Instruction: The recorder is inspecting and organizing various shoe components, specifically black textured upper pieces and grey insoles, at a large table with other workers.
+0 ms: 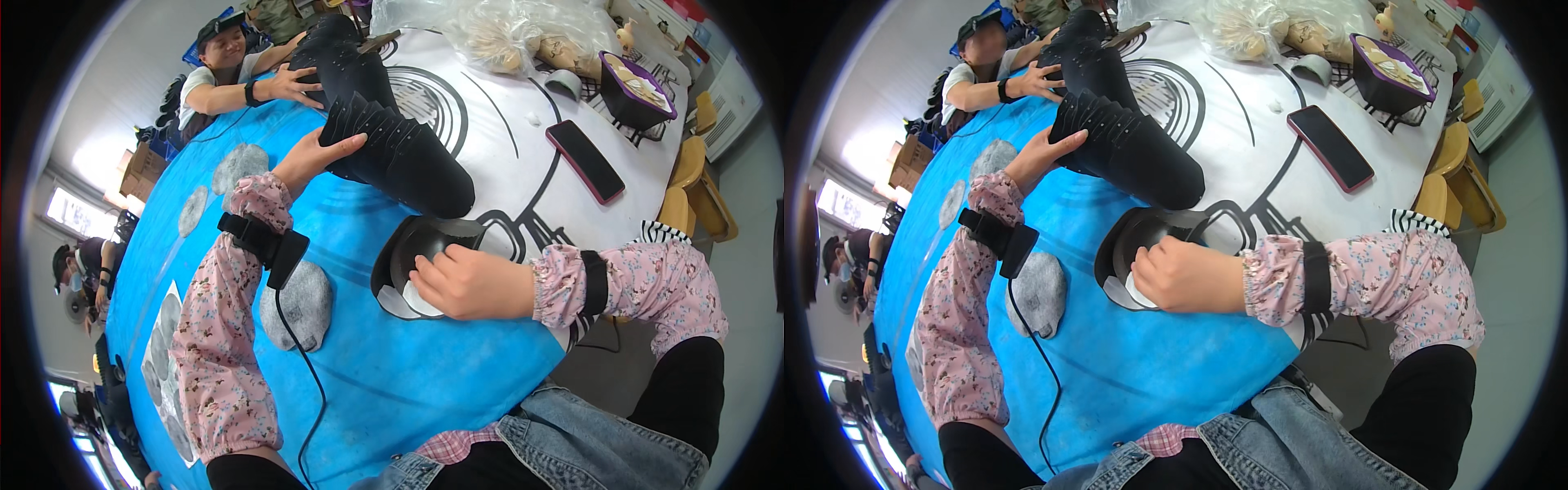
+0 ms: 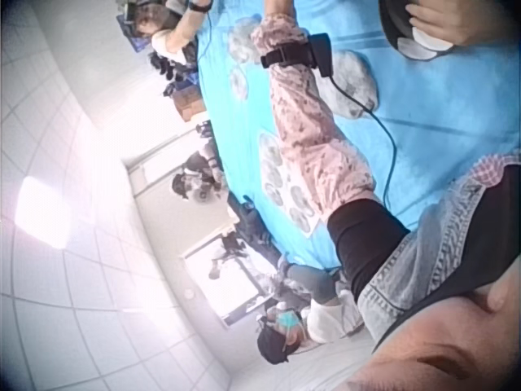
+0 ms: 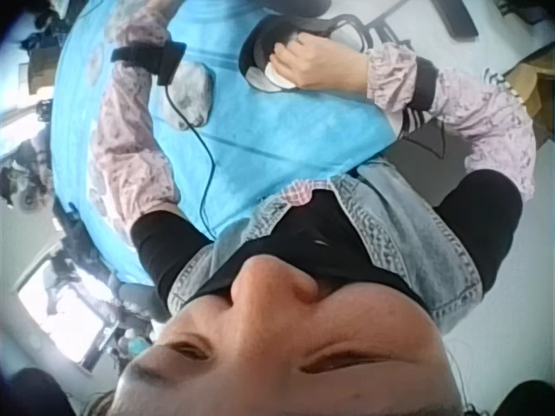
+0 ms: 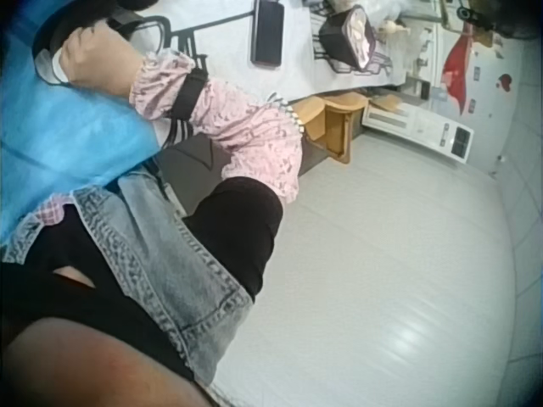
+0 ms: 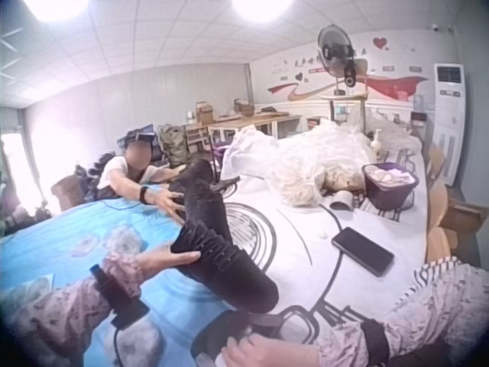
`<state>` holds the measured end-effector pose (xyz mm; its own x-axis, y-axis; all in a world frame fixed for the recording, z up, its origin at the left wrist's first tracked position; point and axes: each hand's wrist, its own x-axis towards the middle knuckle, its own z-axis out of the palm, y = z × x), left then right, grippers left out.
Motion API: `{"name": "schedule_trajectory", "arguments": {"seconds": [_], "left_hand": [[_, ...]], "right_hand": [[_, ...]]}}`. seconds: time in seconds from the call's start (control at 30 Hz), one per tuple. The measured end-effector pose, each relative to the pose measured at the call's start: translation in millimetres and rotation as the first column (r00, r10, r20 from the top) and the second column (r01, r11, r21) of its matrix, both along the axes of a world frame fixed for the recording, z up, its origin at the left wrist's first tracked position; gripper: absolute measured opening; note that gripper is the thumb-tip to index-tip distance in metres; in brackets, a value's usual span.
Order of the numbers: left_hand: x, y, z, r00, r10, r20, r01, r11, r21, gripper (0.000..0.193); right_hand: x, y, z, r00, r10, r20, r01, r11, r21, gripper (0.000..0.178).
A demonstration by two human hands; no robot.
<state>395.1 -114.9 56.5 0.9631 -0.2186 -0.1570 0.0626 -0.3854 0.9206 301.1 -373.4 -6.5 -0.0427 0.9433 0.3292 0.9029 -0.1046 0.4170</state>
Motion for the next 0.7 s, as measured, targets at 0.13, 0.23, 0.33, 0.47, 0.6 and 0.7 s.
{"name": "schedule_trajectory", "arguments": {"seconds": [0.13,0.23,0.33,0.47,0.6,0.7], "left_hand": [[0,8,-3,0.997,-0.021,0.078,0.018,0.999,0.04,0.052],[5,8,-6,0.998,-0.022,0.058,0.021,0.999,0.026,0.052],[10,3,-2,0.999,-0.049,0.015,0.049,0.999,0.02,0.051],[11,18,-12,0.997,-0.069,0.031,0.07,0.997,-0.035,0.052],[12,10,-4,0.99,-0.087,-0.113,0.066,0.982,-0.175,0.051],[7,9,-4,0.985,-0.132,-0.113,0.104,0.968,-0.229,0.049]], "right_hand": [[-5,22,2,0.964,0.182,0.195,-0.142,0.97,-0.199,0.024],[11,32,28,0.98,0.2,-0.013,-0.196,0.943,-0.267,0.016],[59,24,69,0.766,0.218,-0.605,-0.302,0.953,-0.038,0.017],[107,-16,113,0.336,0.051,-0.941,-0.098,0.995,0.019,0.026],[158,-28,92,0.297,-0.034,-0.954,0.036,0.999,-0.025,0.04],[164,-39,53,0.755,-0.203,-0.624,0.345,0.931,0.115,0.054]]}}
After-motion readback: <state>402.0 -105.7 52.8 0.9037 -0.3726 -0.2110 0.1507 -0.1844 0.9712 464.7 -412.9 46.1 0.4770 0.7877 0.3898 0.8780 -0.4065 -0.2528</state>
